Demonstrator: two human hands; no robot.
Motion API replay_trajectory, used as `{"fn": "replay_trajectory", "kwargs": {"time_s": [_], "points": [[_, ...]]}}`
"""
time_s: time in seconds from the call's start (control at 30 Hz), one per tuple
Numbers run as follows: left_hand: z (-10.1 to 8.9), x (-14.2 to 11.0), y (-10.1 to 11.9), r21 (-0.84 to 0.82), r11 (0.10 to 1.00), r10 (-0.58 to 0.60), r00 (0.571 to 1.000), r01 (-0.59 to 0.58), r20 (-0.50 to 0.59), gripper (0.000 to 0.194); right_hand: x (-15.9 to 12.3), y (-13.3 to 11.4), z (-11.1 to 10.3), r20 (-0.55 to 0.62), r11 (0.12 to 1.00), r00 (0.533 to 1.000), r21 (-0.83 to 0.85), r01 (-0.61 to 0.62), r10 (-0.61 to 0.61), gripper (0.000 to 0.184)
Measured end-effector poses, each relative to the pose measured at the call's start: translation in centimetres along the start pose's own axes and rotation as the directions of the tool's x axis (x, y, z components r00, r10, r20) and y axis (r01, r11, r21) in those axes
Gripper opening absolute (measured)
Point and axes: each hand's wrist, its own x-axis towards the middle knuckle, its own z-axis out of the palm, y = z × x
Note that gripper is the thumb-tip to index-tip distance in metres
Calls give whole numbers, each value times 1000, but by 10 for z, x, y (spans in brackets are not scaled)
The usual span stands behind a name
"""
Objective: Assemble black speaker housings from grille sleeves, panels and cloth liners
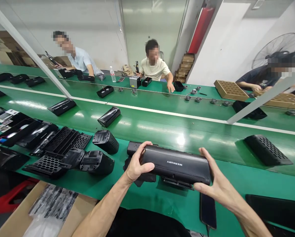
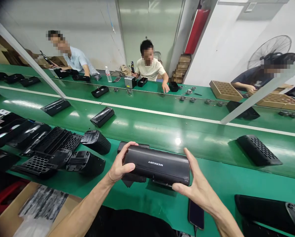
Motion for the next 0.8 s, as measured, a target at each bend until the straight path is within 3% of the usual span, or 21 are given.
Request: {"fn": "replay_trajectory", "kwargs": {"time_s": [0.1,0.23,0.33,0.43,0.5,0.57,0.67,0.73,0.8], "points": [[-3,-1,-1,15,1000,20,1000,-20,7,80,-10,20,12,-24,945,996,318,-78,90,96],[1,4,-1,74,997,-7,1000,7,-5,80,-14,26,30,-111,890,984,449,-78,142,85],[2,6,-4,113,987,-114,993,117,-35,75,-14,24,34,-69,815,963,551,-180,259,86],[-1,4,-6,155,934,-327,945,322,9,68,-17,19,32,111,661,892,632,-404,438,86],[-1,0,-10,170,905,-401,915,389,41,69,-22,16,31,214,556,826,649,-519,522,85],[3,-6,-16,146,913,-389,921,382,21,71,-26,14,32,212,524,805,663,-535,554,85],[16,-11,-28,95,931,-348,936,352,-55,68,-29,17,36,146,518,824,714,-470,547,84],[24,-11,-32,98,908,-399,912,408,-97,64,-30,22,37,183,449,794,741,-499,580,83],[27,-9,-32,101,851,-504,855,516,-119,63,-31,28,35,246,366,726,734,-573,642,79]]}}
